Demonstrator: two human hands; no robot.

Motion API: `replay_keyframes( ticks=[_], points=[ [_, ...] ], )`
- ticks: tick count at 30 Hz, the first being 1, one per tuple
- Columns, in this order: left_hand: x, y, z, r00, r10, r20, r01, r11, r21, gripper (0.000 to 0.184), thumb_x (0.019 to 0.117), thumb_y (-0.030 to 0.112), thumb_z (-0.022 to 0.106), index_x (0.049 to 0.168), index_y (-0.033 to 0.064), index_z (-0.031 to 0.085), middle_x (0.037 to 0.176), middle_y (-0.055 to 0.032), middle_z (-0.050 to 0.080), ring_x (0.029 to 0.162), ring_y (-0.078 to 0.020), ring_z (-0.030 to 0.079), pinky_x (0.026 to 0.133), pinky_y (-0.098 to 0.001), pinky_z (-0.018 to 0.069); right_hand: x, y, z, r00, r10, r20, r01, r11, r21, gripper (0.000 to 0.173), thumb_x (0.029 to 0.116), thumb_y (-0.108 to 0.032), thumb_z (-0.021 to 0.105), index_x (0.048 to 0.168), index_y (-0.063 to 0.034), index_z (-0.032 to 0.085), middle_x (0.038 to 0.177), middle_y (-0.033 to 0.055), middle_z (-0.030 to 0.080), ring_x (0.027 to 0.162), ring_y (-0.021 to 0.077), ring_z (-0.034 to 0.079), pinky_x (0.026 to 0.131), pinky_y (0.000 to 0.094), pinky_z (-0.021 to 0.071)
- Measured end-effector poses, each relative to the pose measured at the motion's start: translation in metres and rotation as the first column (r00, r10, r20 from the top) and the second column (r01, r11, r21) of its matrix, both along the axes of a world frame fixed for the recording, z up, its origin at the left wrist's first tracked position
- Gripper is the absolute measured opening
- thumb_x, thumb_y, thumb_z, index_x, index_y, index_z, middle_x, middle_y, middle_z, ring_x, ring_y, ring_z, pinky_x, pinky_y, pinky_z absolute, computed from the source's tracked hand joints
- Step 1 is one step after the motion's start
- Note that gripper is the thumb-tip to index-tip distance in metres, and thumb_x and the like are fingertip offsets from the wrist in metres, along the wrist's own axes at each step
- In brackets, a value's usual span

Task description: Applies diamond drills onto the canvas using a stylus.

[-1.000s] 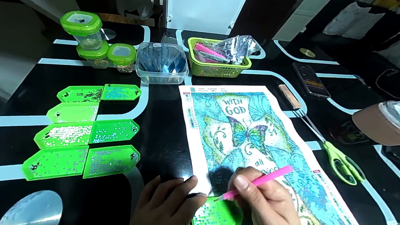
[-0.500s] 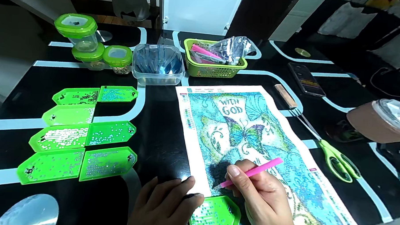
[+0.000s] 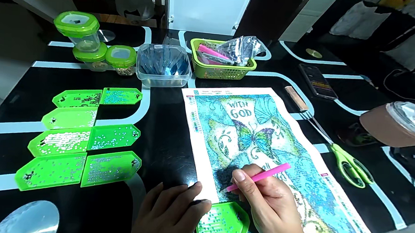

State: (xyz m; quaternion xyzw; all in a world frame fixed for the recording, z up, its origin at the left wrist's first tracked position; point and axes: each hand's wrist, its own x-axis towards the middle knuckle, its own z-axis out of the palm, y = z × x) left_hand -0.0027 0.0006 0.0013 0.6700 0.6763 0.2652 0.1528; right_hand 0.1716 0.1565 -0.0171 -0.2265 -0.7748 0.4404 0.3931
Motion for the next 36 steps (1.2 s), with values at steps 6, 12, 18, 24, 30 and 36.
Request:
replay_keyframes(
  ticks=[6, 12, 18, 24, 30, 36],
  points=[
    [0.001, 0.000, 0.000, 1.000, 0.003, -0.002, -0.003, 1.000, -0.001, 0.040, 0.0920, 0.044, 0.071, 0.127, 0.0236, 0.072, 0.142, -0.0026, 0.064, 0.130, -0.0255, 0.059, 0.111, -0.0528, 0.0349, 0.002, -0.001, 0.002, 0.996, -0.017, 0.084, 0.004, 0.988, 0.155, 0.028, 0.1102, -0.026, 0.050, 0.094, -0.0067, 0.063, 0.075, -0.0017, 0.062, 0.065, -0.0037, 0.058, 0.059, 0.0112, 0.0483],
    [0.000, 0.000, 0.000, 1.000, 0.001, 0.004, -0.001, 1.000, -0.001, 0.039, 0.0914, 0.042, 0.072, 0.126, 0.0233, 0.072, 0.143, -0.0022, 0.064, 0.129, -0.0250, 0.059, 0.110, -0.0528, 0.0350, 0.006, -0.002, 0.003, 0.999, 0.027, -0.020, -0.025, 0.994, 0.108, 0.026, 0.1101, -0.026, 0.050, 0.095, -0.0091, 0.064, 0.079, -0.0027, 0.065, 0.073, -0.0026, 0.063, 0.066, 0.0132, 0.0527],
    [0.000, 0.000, 0.000, 1.000, 0.007, 0.014, -0.007, 1.000, 0.013, 0.039, 0.0914, 0.042, 0.072, 0.125, 0.0231, 0.072, 0.142, -0.0026, 0.065, 0.129, -0.0255, 0.060, 0.110, -0.0534, 0.0357, 0.004, -0.011, 0.005, 0.981, 0.194, 0.001, -0.194, 0.979, 0.057, 0.025, 0.1094, -0.023, 0.052, 0.096, -0.0049, 0.062, 0.081, 0.0033, 0.063, 0.075, 0.0017, 0.062, 0.069, 0.0157, 0.0522],
    [0.001, 0.000, -0.001, 1.000, 0.011, 0.019, -0.011, 1.000, 0.024, 0.038, 0.0918, 0.042, 0.072, 0.124, 0.0224, 0.072, 0.142, -0.0020, 0.065, 0.129, -0.0246, 0.059, 0.111, -0.0515, 0.0350, 0.001, -0.012, 0.004, 0.977, 0.207, 0.043, -0.211, 0.972, 0.101, 0.025, 0.1090, -0.023, 0.053, 0.094, -0.0051, 0.061, 0.079, 0.0046, 0.061, 0.074, 0.0050, 0.061, 0.072, 0.0185, 0.0515],
    [0.001, 0.000, -0.002, 1.000, 0.010, 0.009, -0.010, 1.000, 0.026, 0.037, 0.0915, 0.042, 0.071, 0.123, 0.0230, 0.072, 0.142, -0.0013, 0.064, 0.129, -0.0241, 0.059, 0.110, -0.0516, 0.0351, 0.001, -0.011, 0.004, 0.977, 0.208, 0.045, -0.212, 0.971, 0.107, 0.024, 0.1091, -0.023, 0.052, 0.095, -0.0052, 0.061, 0.079, 0.0043, 0.061, 0.075, 0.0045, 0.061, 0.071, 0.0177, 0.0511],
    [0.000, 0.000, 0.000, 1.000, 0.006, 0.011, -0.006, 1.000, 0.017, 0.038, 0.0922, 0.042, 0.071, 0.125, 0.0233, 0.072, 0.142, -0.0017, 0.064, 0.129, -0.0246, 0.059, 0.110, -0.0514, 0.0348, 0.002, -0.008, 0.006, 0.986, 0.166, -0.009, -0.166, 0.985, 0.050, 0.026, 0.1098, -0.025, 0.051, 0.095, -0.0067, 0.062, 0.080, 0.0005, 0.064, 0.074, -0.0014, 0.062, 0.066, 0.0137, 0.0520]
  ],
)
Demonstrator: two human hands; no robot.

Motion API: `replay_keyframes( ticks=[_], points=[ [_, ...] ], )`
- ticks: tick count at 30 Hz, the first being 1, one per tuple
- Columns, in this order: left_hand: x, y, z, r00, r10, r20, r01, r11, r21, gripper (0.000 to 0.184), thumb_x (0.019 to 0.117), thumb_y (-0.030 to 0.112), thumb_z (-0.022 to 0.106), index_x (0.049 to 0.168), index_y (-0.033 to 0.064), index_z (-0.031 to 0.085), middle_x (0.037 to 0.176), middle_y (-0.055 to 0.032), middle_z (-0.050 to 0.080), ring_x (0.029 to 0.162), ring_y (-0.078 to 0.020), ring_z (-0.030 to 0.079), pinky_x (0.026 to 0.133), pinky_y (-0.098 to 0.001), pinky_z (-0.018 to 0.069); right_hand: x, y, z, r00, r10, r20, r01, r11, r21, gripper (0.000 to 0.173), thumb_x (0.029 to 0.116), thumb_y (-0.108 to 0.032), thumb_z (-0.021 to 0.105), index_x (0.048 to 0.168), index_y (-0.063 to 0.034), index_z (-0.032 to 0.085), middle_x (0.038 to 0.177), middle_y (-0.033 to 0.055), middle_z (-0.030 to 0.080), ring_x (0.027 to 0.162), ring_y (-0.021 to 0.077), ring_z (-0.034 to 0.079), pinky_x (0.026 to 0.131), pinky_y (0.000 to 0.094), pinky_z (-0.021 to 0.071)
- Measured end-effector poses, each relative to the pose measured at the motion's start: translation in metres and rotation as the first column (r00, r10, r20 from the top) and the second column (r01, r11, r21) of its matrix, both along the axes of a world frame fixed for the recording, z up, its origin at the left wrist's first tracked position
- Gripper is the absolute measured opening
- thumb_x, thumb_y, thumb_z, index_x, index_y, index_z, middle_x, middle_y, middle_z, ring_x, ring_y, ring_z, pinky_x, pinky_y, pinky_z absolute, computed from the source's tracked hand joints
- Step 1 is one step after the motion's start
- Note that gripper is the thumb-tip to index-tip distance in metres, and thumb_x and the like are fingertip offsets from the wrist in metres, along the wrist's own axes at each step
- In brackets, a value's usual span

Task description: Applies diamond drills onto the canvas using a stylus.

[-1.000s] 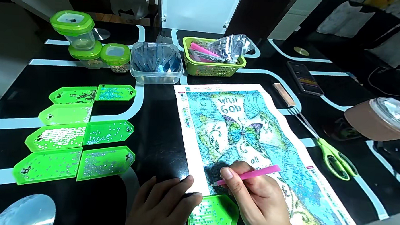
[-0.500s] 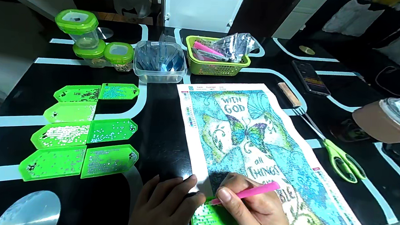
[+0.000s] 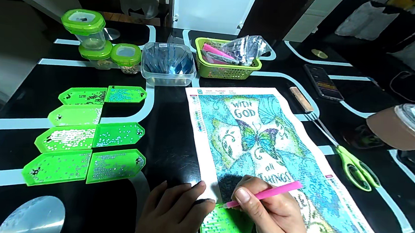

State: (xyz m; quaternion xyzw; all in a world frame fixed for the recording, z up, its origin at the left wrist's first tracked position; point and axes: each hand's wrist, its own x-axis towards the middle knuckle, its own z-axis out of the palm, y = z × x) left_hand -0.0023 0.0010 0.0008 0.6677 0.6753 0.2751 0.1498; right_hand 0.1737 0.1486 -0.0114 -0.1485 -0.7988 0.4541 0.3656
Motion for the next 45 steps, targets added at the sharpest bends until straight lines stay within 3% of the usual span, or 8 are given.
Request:
replay_keyframes(
  ticks=[3, 11, 16, 20, 40, 45],
  points=[
    [0.000, 0.000, -0.001, 1.000, -0.001, -0.003, 0.001, 1.000, 0.006, 0.037, 0.0920, 0.042, 0.071, 0.123, 0.0222, 0.072, 0.141, -0.0021, 0.065, 0.128, -0.0247, 0.060, 0.110, -0.0516, 0.0355, 0.001, -0.004, -0.001, 0.999, 0.026, 0.042, -0.029, 0.997, 0.068, 0.025, 0.1089, -0.024, 0.053, 0.094, -0.0066, 0.062, 0.081, 0.0034, 0.062, 0.077, 0.0049, 0.062, 0.074, 0.0186, 0.0512],
    [0.001, 0.000, -0.001, 1.000, 0.004, -0.011, -0.004, 1.000, 0.011, 0.036, 0.0920, 0.043, 0.071, 0.121, 0.0215, 0.073, 0.141, -0.0017, 0.065, 0.129, -0.0242, 0.060, 0.110, -0.0516, 0.0360, 0.000, -0.005, -0.002, 0.998, 0.023, 0.063, -0.033, 0.986, 0.165, 0.024, 0.1085, -0.024, 0.053, 0.093, -0.0073, 0.061, 0.080, 0.0042, 0.061, 0.078, 0.0075, 0.061, 0.075, 0.0192, 0.0503],
    [0.000, 0.000, 0.000, 1.000, 0.000, -0.001, 0.000, 1.000, -0.001, 0.038, 0.0922, 0.042, 0.070, 0.125, 0.0233, 0.072, 0.142, -0.0018, 0.065, 0.129, -0.0245, 0.059, 0.110, -0.0516, 0.0354, 0.001, -0.001, 0.002, 0.999, -0.041, -0.031, 0.039, 0.997, -0.062, 0.024, 0.1098, -0.026, 0.051, 0.096, -0.0099, 0.064, 0.081, -0.0033, 0.065, 0.074, -0.0030, 0.063, 0.066, 0.0132, 0.0523],
    [-0.001, 0.000, 0.001, 1.000, -0.007, -0.005, 0.007, 1.000, -0.015, 0.040, 0.0923, 0.043, 0.070, 0.126, 0.0227, 0.072, 0.143, -0.0026, 0.064, 0.130, -0.0254, 0.059, 0.111, -0.0525, 0.0350, 0.000, 0.008, 0.000, 0.986, -0.162, -0.048, 0.151, 0.972, -0.178, 0.026, 0.1091, -0.023, 0.051, 0.091, -0.0132, 0.067, 0.077, -0.0074, 0.067, 0.071, -0.0026, 0.064, 0.064, 0.0139, 0.0539],
    [0.000, 0.000, 0.000, 1.000, -0.005, -0.010, 0.005, 1.000, -0.016, 0.039, 0.0924, 0.043, 0.070, 0.126, 0.0232, 0.071, 0.143, -0.0023, 0.064, 0.129, -0.0242, 0.059, 0.111, -0.0518, 0.0345, -0.001, 0.009, -0.007, 0.987, -0.158, 0.001, 0.157, 0.986, -0.050, 0.026, 0.1090, -0.021, 0.052, 0.090, -0.0082, 0.065, 0.075, -0.0041, 0.064, 0.069, -0.0021, 0.062, 0.062, 0.0136, 0.0522],
    [0.000, -0.001, 0.000, 1.000, -0.008, -0.010, 0.008, 1.000, -0.015, 0.040, 0.0921, 0.043, 0.071, 0.126, 0.0228, 0.071, 0.143, -0.0022, 0.064, 0.130, -0.0248, 0.059, 0.111, -0.0522, 0.0343, 0.000, 0.007, -0.005, 0.983, -0.175, 0.053, 0.172, 0.983, 0.066, 0.028, 0.1101, -0.025, 0.050, 0.092, -0.0072, 0.063, 0.076, -0.0027, 0.063, 0.068, -0.0034, 0.060, 0.062, 0.0118, 0.0503]
  ],
)
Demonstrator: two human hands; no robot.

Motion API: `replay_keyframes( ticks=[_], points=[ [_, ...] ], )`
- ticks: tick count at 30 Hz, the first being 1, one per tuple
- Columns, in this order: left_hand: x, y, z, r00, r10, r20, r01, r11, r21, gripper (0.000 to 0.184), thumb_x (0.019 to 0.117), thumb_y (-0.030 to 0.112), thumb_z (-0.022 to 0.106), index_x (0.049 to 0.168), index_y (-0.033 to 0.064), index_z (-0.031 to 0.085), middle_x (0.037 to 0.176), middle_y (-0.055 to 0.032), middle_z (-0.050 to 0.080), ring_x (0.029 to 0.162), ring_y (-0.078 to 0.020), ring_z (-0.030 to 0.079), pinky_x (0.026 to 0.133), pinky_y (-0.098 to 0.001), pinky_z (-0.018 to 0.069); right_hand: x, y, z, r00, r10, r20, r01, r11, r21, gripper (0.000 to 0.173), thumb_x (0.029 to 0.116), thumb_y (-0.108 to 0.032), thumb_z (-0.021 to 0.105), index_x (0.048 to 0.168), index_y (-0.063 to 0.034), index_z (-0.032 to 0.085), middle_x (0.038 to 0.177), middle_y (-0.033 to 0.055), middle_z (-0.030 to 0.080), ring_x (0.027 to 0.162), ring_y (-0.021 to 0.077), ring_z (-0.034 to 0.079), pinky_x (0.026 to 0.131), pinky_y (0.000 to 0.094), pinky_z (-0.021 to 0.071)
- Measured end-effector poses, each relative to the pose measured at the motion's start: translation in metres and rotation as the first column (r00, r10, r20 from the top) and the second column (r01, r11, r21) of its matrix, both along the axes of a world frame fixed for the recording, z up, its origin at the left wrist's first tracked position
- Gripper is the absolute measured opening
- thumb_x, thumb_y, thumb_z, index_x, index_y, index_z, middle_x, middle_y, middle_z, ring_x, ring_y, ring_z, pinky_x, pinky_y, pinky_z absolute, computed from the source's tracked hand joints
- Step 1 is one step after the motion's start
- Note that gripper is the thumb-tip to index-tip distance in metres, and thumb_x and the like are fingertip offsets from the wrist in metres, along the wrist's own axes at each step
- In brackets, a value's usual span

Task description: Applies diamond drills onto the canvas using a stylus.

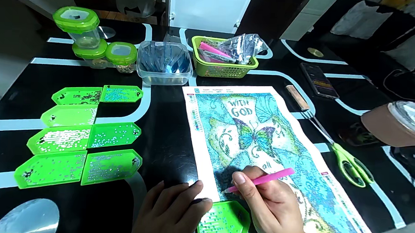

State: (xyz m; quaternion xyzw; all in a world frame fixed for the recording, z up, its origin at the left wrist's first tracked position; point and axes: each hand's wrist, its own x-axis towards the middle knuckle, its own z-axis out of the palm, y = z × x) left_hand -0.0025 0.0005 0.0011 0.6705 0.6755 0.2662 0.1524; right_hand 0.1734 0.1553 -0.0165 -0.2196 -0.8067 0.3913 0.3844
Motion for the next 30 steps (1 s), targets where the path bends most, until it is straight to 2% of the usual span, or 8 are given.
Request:
replay_keyframes(
  ticks=[8, 12, 16, 21, 27, 30],
  points=[
    [0.000, 0.000, 0.000, 1.000, 0.003, -0.010, -0.003, 1.000, 0.001, 0.040, 0.0922, 0.043, 0.071, 0.126, 0.0236, 0.071, 0.143, -0.0019, 0.064, 0.130, -0.0242, 0.059, 0.111, -0.0523, 0.0349, 0.002, -0.002, 0.002, 0.999, -0.002, 0.049, -0.003, 0.994, 0.113, 0.028, 0.1100, -0.027, 0.050, 0.095, -0.0064, 0.061, 0.078, 0.0002, 0.062, 0.068, -0.0021, 0.059, 0.062, 0.0124, 0.0500],
    [0.000, 0.000, -0.001, 1.000, 0.008, 0.000, -0.008, 1.000, 0.007, 0.040, 0.0919, 0.045, 0.071, 0.125, 0.0236, 0.072, 0.142, -0.0017, 0.064, 0.130, -0.0232, 0.059, 0.112, -0.0514, 0.0344, 0.007, 0.000, 0.016, 0.994, 0.037, 0.106, -0.033, 0.999, -0.039, 0.028, 0.1084, -0.026, 0.054, 0.095, -0.0064, 0.069, 0.079, -0.0021, 0.068, 0.069, -0.0021, 0.062, 0.062, 0.0142, 0.0526],
    [0.000, 0.000, -0.001, 1.000, 0.010, 0.004, -0.010, 1.000, 0.013, 0.039, 0.0923, 0.045, 0.071, 0.125, 0.0237, 0.072, 0.142, -0.0012, 0.064, 0.130, -0.0235, 0.059, 0.111, -0.0521, 0.0354, 0.008, -0.009, 0.022, 0.994, 0.107, -0.010, -0.108, 0.985, -0.136, 0.024, 0.1090, -0.021, 0.053, 0.095, -0.0061, 0.066, 0.080, -0.0011, 0.068, 0.073, -0.0014, 0.064, 0.064, 0.0155, 0.0539],
    [0.000, 0.000, -0.002, 1.000, 0.013, 0.000, -0.013, 0.999, 0.031, 0.036, 0.0921, 0.043, 0.071, 0.122, 0.0227, 0.073, 0.142, -0.0012, 0.065, 0.129, -0.0234, 0.060, 0.110, -0.0516, 0.0358, -0.001, -0.020, 0.014, 0.985, 0.175, -0.011, -0.175, 0.981, -0.089, 0.024, 0.1083, -0.020, 0.054, 0.094, -0.0027, 0.063, 0.078, 0.0045, 0.063, 0.070, 0.0022, 0.061, 0.065, 0.0165, 0.0509],
    [0.001, 0.000, -0.001, 1.000, 0.020, 0.008, -0.021, 0.999, 0.039, 0.035, 0.0924, 0.044, 0.071, 0.117, 0.0198, 0.074, 0.141, -0.0016, 0.065, 0.129, -0.0240, 0.060, 0.110, -0.0528, 0.0368, -0.003, -0.024, 0.012, 0.978, 0.209, 0.019, -0.207, 0.976, -0.061, 0.025, 0.1073, -0.020, 0.056, 0.090, -0.0026, 0.062, 0.078, 0.0059, 0.062, 0.073, 0.0052, 0.060, 0.068, 0.0179, 0.0502],
    [0.001, 0.000, -0.001, 1.000, 0.020, 0.010, -0.020, 0.999, 0.041, 0.037, 0.0919, 0.044, 0.071, 0.120, 0.0205, 0.074, 0.140, -0.0020, 0.066, 0.128, -0.0245, 0.060, 0.109, -0.0529, 0.0370, -0.005, -0.026, 0.011, 0.974, 0.227, 0.030, -0.225, 0.973, -0.044, 0.024, 0.1071, -0.019, 0.056, 0.091, -0.0030, 0.063, 0.079, 0.0062, 0.062, 0.075, 0.0065, 0.060, 0.072, 0.0192, 0.0499]
  ],
)
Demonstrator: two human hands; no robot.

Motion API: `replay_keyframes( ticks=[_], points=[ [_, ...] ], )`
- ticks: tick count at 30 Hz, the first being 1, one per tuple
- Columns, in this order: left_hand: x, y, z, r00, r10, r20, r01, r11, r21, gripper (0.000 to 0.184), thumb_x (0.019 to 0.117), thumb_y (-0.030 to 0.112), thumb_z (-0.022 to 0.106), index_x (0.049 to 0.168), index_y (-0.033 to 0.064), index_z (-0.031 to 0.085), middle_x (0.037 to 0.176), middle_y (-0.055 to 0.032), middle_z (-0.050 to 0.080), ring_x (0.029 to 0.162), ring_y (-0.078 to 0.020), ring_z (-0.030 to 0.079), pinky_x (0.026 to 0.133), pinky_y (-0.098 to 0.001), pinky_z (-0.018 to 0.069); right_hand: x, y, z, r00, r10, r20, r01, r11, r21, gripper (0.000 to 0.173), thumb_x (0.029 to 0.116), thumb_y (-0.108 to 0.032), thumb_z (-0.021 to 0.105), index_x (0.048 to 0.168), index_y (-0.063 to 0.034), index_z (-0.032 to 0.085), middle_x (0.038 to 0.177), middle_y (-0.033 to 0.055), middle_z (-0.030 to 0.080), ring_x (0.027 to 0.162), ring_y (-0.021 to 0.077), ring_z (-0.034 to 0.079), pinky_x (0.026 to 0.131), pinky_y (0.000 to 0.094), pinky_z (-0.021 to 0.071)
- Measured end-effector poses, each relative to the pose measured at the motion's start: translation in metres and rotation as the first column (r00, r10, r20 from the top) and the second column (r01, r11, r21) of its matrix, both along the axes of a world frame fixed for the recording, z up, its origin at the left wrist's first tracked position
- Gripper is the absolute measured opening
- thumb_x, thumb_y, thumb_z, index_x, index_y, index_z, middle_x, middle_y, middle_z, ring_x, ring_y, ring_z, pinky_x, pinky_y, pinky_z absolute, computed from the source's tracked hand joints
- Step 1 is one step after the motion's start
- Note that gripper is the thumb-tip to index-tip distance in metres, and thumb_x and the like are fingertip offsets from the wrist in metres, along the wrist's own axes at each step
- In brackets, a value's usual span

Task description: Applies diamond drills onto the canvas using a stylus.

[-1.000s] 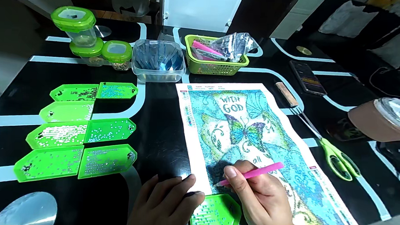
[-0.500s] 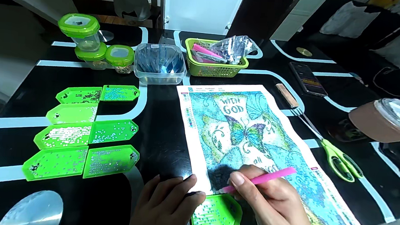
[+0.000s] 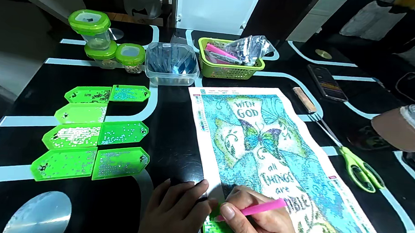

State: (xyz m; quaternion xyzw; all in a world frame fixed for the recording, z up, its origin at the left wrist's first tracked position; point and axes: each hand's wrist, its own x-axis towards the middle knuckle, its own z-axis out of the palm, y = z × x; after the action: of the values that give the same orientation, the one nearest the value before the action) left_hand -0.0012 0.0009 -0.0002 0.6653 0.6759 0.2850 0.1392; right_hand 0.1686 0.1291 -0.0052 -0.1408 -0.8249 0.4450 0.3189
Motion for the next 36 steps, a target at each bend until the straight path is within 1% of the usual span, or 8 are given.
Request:
replay_keyframes(
  ticks=[6, 11, 14, 19, 21, 27, 33, 36],
  points=[
    [0.0007, 0.0002, -0.0026, 1.000, 0.015, -0.005, -0.014, 1.000, 0.026, 0.036, 0.0922, 0.046, 0.071, 0.118, 0.0205, 0.073, 0.140, -0.0010, 0.066, 0.128, -0.0221, 0.060, 0.110, -0.0509, 0.0367, -0.0013, 0.0016, -0.0031, 0.999, -0.029, -0.014, 0.029, 1.000, 0.011, 0.023, 0.1069, -0.021, 0.057, 0.094, -0.0032, 0.065, 0.082, 0.0056, 0.064, 0.077, 0.0048, 0.062, 0.071, 0.0171, 0.0514],
    [0.0013, 0.0004, -0.0036, 0.999, 0.026, -0.031, -0.025, 0.999, 0.027, 0.045, 0.0918, 0.048, 0.070, 0.125, 0.0186, 0.071, 0.140, 0.0012, 0.066, 0.128, -0.0207, 0.060, 0.110, -0.0497, 0.0371, -0.0014, 0.0018, -0.0040, 0.999, -0.036, -0.026, 0.036, 0.999, 0.011, 0.022, 0.1070, -0.021, 0.057, 0.097, -0.0036, 0.065, 0.084, 0.0055, 0.064, 0.080, 0.0042, 0.063, 0.073, 0.0166, 0.0518],
    [0.0011, 0.0001, -0.0044, 0.999, 0.025, -0.029, -0.024, 0.999, 0.031, 0.043, 0.0917, 0.048, 0.070, 0.122, 0.0181, 0.072, 0.140, 0.0007, 0.066, 0.128, -0.0207, 0.060, 0.110, -0.0494, 0.0369, -0.0023, 0.0020, -0.0031, 0.998, -0.044, -0.039, 0.045, 0.999, 0.001, 0.021, 0.1075, -0.021, 0.056, 0.099, -0.0035, 0.065, 0.087, 0.0052, 0.065, 0.081, 0.0033, 0.064, 0.073, 0.0159, 0.0526],
    [0.0013, -0.0002, -0.0051, 0.999, 0.031, -0.021, -0.030, 0.999, 0.035, 0.041, 0.0917, 0.048, 0.070, 0.120, 0.0187, 0.073, 0.140, 0.0012, 0.066, 0.128, -0.0197, 0.060, 0.110, -0.0486, 0.0365, -0.0028, 0.0020, -0.0034, 0.999, -0.041, -0.031, 0.041, 0.999, 0.007, 0.021, 0.1074, -0.020, 0.056, 0.098, -0.0035, 0.065, 0.086, 0.0053, 0.065, 0.081, 0.0035, 0.063, 0.072, 0.0161, 0.0519],
    [0.0011, -0.0002, -0.0057, 0.999, 0.030, -0.029, -0.029, 0.999, 0.043, 0.040, 0.0914, 0.048, 0.070, 0.119, 0.0184, 0.073, 0.140, 0.0013, 0.066, 0.128, -0.0197, 0.060, 0.110, -0.0483, 0.0369, -0.0026, 0.0020, -0.0038, 0.999, -0.027, -0.022, 0.027, 0.999, 0.017, 0.021, 0.1072, -0.021, 0.056, 0.098, -0.0040, 0.066, 0.087, 0.0054, 0.065, 0.083, 0.0044, 0.064, 0.075, 0.0167, 0.0521],
    [0.0014, 0.0003, -0.0058, 0.999, 0.032, -0.027, -0.031, 0.998, 0.049, 0.041, 0.0907, 0.047, 0.071, 0.120, 0.0182, 0.074, 0.139, 0.0015, 0.066, 0.127, -0.0199, 0.061, 0.109, -0.0486, 0.0375, -0.0038, 0.0015, -0.0033, 1.000, -0.023, -0.011, 0.023, 0.999, 0.034, 0.022, 0.1065, -0.022, 0.058, 0.098, -0.0044, 0.068, 0.087, 0.0056, 0.067, 0.086, 0.0058, 0.065, 0.079, 0.0182, 0.0531],
    [0.0013, 0.0004, -0.0054, 0.999, 0.033, -0.026, -0.032, 0.998, 0.051, 0.040, 0.0912, 0.046, 0.071, 0.120, 0.0184, 0.073, 0.139, 0.0012, 0.067, 0.127, -0.0199, 0.061, 0.109, -0.0482, 0.0376, -0.0049, 0.0019, -0.0037, 1.000, -0.020, -0.012, 0.021, 0.997, 0.074, 0.021, 0.1063, -0.022, 0.058, 0.099, -0.0051, 0.068, 0.086, 0.0052, 0.067, 0.083, 0.0065, 0.065, 0.078, 0.0187, 0.0530],
    [0.0014, 0.0001, -0.0058, 0.999, 0.033, -0.022, -0.032, 0.998, 0.051, 0.041, 0.0908, 0.046, 0.071, 0.120, 0.0187, 0.073, 0.139, 0.0017, 0.067, 0.127, -0.0198, 0.061, 0.109, -0.0483, 0.0375, -0.0037, 0.0024, -0.0040, 1.000, -0.015, -0.018, 0.016, 0.998, 0.055, 0.021, 0.1066, -0.022, 0.058, 0.100, -0.0049, 0.068, 0.087, 0.0050, 0.068, 0.085, 0.0054, 0.065, 0.078, 0.0175, 0.0529]
  ],
)
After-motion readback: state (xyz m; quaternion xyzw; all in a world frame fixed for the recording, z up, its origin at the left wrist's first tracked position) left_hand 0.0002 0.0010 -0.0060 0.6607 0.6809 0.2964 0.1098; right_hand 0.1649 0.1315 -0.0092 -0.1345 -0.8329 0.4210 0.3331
